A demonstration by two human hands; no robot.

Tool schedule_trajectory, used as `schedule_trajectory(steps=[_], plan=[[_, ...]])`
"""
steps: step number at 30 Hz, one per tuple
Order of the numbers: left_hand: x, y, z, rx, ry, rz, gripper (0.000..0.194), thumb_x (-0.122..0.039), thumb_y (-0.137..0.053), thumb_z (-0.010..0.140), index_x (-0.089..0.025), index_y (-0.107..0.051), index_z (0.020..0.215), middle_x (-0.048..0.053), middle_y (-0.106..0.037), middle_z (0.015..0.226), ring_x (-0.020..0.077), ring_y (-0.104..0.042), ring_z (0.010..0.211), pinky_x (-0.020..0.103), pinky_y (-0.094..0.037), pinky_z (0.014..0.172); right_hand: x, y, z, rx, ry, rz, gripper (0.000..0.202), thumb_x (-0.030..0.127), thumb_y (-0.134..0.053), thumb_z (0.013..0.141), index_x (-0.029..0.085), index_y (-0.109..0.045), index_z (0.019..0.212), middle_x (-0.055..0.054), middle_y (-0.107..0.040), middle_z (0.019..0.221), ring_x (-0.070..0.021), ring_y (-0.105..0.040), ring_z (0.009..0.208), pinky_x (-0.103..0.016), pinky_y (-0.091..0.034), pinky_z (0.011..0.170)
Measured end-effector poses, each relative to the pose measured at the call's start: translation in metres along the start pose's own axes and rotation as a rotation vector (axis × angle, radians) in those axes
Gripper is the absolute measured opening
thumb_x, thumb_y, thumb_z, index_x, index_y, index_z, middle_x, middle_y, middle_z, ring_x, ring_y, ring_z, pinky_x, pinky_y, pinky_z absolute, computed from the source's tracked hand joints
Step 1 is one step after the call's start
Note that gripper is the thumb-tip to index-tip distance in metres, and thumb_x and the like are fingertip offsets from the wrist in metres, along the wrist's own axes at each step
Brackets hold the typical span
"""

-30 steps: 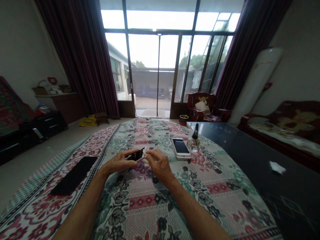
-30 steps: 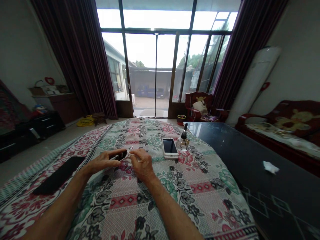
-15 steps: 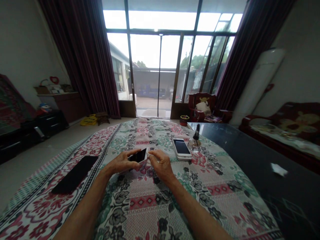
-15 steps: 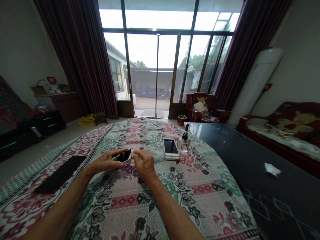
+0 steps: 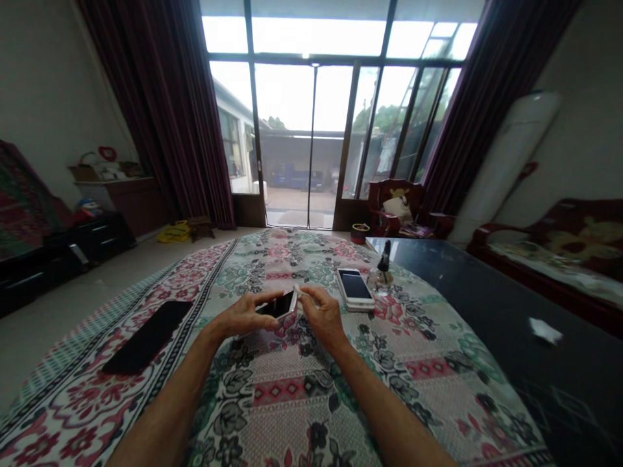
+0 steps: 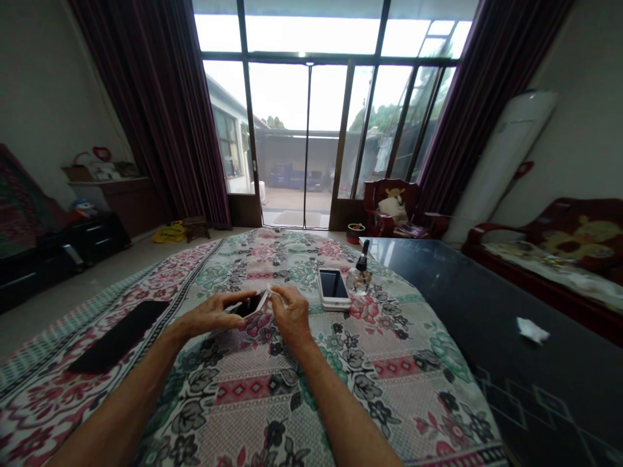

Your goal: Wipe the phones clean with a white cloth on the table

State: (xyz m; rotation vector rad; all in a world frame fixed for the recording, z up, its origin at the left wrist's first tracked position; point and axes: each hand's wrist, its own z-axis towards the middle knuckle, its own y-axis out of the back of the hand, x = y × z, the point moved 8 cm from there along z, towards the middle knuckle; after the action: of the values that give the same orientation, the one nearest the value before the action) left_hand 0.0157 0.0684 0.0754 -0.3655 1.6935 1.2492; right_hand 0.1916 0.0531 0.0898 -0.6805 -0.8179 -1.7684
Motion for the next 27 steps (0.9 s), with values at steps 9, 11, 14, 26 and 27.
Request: schedule_trajectory(steps=[9,11,14,26,27], plan=[[0.008,0.017,-0.004,-0.096,-0.018,-0.018,0.070,-0.038,-0.070,0.069,-0.025,-0.051,0.135,0.002,-0.061,0.128,0.0279,-0.053,0.119,0.037,-0.040,0.101,0.033,-0.015,-0.006,0.083,0.095,0.045,0.017,0.017,-0.056,0.082,0.020,-0.071,0.091,-0.005,-0.068,0.088,-0.0186,-0.062,0.088,-0.031,-0.047,0.081],[0.013,0.020,-0.003,-0.116,-0.023,-0.034,0.070,-0.040,-0.069,0.070,-0.024,-0.051,0.135,0.003,-0.059,0.131,0.0278,-0.052,0.120,0.037,-0.039,0.102,0.039,-0.017,-0.008,0.097,0.115,0.053,0.018,0.016,-0.056,0.082,0.021,-0.070,0.091,-0.005,-0.068,0.089,-0.0183,-0.062,0.088,-0.030,-0.047,0.081],[0.015,0.022,-0.002,-0.130,-0.027,-0.020,0.070,-0.042,-0.069,0.070,-0.023,-0.051,0.135,0.003,-0.058,0.133,0.0284,-0.050,0.123,0.039,-0.037,0.104,0.040,-0.018,-0.009,0.101,0.118,0.058,0.018,0.016,-0.055,0.082,0.021,-0.070,0.091,-0.005,-0.068,0.089,-0.0179,-0.062,0.088,-0.030,-0.047,0.081],[0.004,0.003,-0.003,0.047,-0.025,-0.001,0.070,-0.042,-0.071,0.069,-0.024,-0.052,0.134,0.001,-0.061,0.129,0.0296,-0.049,0.124,0.040,-0.035,0.106,0.001,-0.006,-0.004,0.003,-0.016,-0.003,0.016,0.018,-0.056,0.081,0.020,-0.071,0.086,-0.004,-0.068,0.084,-0.0176,-0.062,0.082,-0.029,-0.047,0.076],[0.004,0.003,-0.003,0.049,-0.022,0.000,0.070,-0.042,-0.071,0.069,-0.024,-0.052,0.134,0.002,-0.061,0.130,0.0296,-0.049,0.124,0.040,-0.034,0.106,0.001,-0.007,-0.004,0.003,-0.015,-0.002,0.016,0.018,-0.056,0.081,0.020,-0.071,0.086,-0.004,-0.068,0.084,-0.0174,-0.062,0.082,-0.029,-0.047,0.076]])
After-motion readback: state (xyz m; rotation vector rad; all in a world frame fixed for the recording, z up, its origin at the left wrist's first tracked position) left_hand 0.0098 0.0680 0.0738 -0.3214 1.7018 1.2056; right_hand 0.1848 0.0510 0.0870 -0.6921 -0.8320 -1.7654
